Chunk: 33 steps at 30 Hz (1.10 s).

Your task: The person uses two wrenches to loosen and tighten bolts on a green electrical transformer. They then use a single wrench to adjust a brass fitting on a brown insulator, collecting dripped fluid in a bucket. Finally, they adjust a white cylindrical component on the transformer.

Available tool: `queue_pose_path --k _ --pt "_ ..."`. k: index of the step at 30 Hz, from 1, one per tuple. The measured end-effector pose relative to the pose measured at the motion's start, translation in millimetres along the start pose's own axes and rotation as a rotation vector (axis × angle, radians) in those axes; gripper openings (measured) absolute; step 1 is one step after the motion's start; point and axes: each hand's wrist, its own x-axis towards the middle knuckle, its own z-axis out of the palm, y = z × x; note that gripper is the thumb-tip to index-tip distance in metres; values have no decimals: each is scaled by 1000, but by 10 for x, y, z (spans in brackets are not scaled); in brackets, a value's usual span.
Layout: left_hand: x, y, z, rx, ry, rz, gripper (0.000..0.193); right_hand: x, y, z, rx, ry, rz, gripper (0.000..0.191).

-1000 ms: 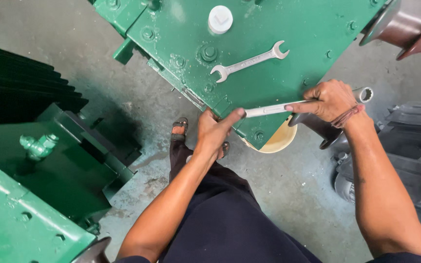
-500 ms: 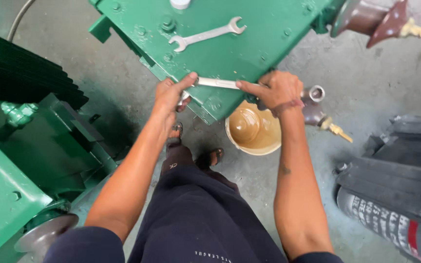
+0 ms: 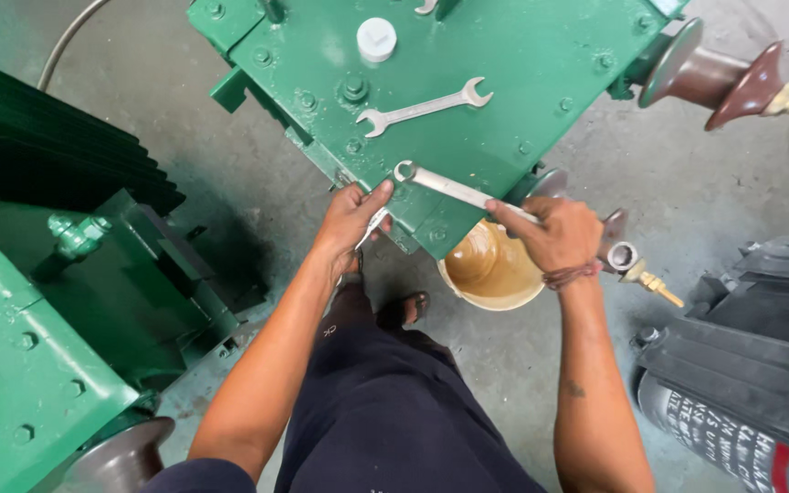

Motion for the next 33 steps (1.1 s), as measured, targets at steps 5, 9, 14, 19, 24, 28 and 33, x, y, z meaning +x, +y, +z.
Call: queue_pose_path --k 5,9,14,19,24,28,33 --pt "-5 -108 -290 26 -216 -42 14 -222 96 -48 166 135 198 55" --pt "-85 -109 -489 326 -153 41 21 -140 192 192 632 239 257 50" --pt "-300 -160 -565 422 -25 -39 22 815 168 422 968 245 355 31" --pt "-562 3 -442 366 -60 -10 28 2268 -22 604 619 376 428 31" --pt "-714 393 -324 208 -127 -113 29 2383 -40 791 325 367 250 27" --pt "-573 672 -219 14 -167 -91 29 1889 -106 584 418 395 69 30" --pt "-303 891 197 -164 -216 27 29 812 -636 354 550 590 310 25"
